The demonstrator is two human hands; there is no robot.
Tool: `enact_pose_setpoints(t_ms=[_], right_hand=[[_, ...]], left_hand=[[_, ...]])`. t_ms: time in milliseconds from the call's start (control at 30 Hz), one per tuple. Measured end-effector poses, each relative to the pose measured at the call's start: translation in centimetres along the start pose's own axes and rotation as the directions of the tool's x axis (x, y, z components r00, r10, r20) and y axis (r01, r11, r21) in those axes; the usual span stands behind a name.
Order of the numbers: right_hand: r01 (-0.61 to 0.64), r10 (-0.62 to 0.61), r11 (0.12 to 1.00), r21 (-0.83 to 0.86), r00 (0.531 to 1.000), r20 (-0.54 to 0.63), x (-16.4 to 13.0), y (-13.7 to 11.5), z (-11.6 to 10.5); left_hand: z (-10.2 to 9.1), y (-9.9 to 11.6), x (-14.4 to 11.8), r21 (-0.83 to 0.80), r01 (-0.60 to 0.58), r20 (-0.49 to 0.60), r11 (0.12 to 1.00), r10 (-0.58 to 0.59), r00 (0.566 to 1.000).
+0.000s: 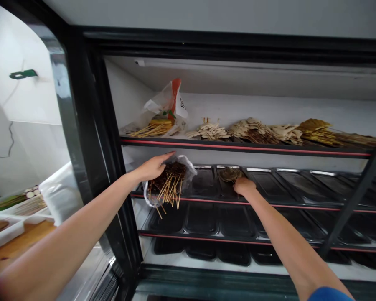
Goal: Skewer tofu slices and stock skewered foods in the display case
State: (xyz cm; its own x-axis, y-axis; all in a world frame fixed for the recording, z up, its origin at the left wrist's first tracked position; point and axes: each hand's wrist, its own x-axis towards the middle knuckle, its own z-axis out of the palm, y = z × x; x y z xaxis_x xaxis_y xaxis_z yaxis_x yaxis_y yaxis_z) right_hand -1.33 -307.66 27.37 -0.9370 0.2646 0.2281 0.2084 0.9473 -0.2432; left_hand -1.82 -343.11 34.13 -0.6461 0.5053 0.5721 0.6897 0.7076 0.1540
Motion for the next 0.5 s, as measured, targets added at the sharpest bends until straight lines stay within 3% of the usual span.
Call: enact_pose_setpoints(t_ms=[67,133,167,200,233,267,367,500], right_hand=[[0.080,-0.080,0.997,-0.011,0.997,0.007,-2.1,-1.9,-0.6],[0.254,-0.259,0.963,0.084,0.965,0.046,-4.2,-5.0,-0.6],[0.388,-0.421,0.890,0.239,0.901,0.103,-5.1,-7.0,-0.2],[0.439,-0.511,0.809,0.392,0.854,0.100,-5.7,-9.0,0.2],[0.431,-0.543,0.755,0.494,0.833,0.103,-6.0,-11.1,0.7],[0.372,-0.517,0.743,0.556,0.847,0.124,-5.9,-13.1,1.3],[0.238,-0.422,0.792,0.562,0.879,0.223,-4.5,-17.7,2.7],[0.080,-0.322,0.824,0.561,0.881,0.347,-2.6,-19.8,3.8]], left_hand=[[-0.4,0.2,-0.1,0.008,-0.008,-0.010,1.000,0.008,1.000],[-0.6,0.2,-0.3,-0.001,-0.027,-0.010,1.000,0.027,1.000],[-0.6,0.2,-0.3,-0.022,-0.030,-0.001,0.999,0.030,1.000],[-0.5,0.1,-0.5,-0.053,-0.030,0.019,0.998,0.031,0.999],[-0.3,0.0,-0.6,-0.088,-0.024,0.041,0.996,0.027,0.999],[-0.1,-0.1,-0.7,-0.123,-0.016,0.062,0.992,0.024,0.998],[0.6,-0.5,-1.0,-0.160,-0.019,0.103,0.987,0.036,0.994],[1.5,-1.4,-1.2,-0.066,-0.068,0.223,0.995,0.081,0.971]])
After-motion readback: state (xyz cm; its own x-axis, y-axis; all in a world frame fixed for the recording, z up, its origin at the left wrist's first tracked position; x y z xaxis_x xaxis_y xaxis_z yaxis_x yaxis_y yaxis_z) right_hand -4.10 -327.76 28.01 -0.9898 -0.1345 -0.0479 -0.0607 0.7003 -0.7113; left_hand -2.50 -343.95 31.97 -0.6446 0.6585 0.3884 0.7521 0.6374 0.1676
